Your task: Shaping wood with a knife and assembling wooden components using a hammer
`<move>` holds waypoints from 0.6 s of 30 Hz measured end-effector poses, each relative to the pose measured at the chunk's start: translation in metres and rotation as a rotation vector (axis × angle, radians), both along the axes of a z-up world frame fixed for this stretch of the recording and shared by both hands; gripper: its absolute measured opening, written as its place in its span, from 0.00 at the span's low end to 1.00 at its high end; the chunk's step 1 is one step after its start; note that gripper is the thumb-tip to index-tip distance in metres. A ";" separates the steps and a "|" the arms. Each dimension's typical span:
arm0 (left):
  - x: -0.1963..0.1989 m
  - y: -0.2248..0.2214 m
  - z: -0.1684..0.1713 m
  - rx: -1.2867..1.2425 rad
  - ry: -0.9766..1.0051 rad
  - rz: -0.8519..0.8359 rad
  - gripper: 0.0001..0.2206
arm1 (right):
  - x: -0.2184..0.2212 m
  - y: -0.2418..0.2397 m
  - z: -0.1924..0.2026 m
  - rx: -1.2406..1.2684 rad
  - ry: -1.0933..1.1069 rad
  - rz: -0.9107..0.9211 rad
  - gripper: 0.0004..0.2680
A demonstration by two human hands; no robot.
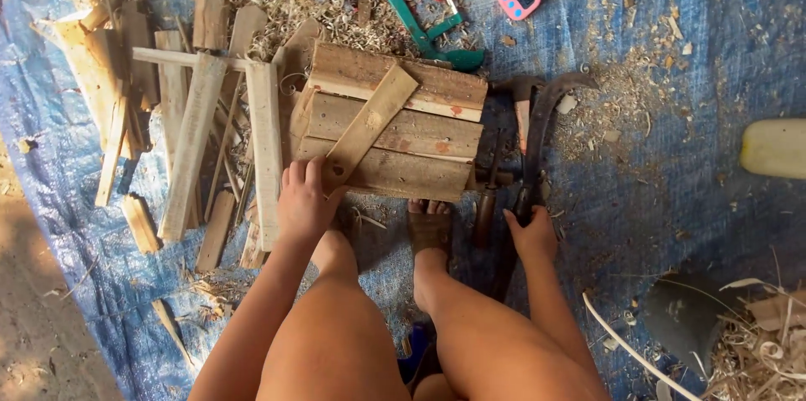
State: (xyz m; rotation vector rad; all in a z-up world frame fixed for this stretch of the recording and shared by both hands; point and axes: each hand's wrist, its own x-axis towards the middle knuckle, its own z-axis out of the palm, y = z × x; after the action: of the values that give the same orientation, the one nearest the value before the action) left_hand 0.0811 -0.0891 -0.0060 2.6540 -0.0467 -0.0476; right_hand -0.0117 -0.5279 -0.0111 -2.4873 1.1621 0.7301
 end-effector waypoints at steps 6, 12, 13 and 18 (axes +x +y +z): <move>-0.004 0.012 -0.006 0.052 -0.057 0.036 0.35 | 0.011 0.009 0.013 -0.022 0.032 0.030 0.28; -0.010 0.012 -0.012 0.044 -0.052 0.068 0.38 | 0.011 0.000 -0.018 -0.087 0.051 0.168 0.24; -0.011 0.013 -0.011 0.042 -0.052 0.064 0.38 | 0.009 0.003 -0.011 -0.088 0.051 0.165 0.24; -0.011 0.013 0.000 0.017 0.000 0.095 0.40 | 0.003 0.012 0.010 0.171 -0.097 -0.060 0.26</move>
State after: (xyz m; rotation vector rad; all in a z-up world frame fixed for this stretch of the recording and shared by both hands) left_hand 0.0699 -0.0757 -0.0065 2.6693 0.0799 -0.0160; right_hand -0.0089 -0.5156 -0.0012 -2.3097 1.0874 0.6556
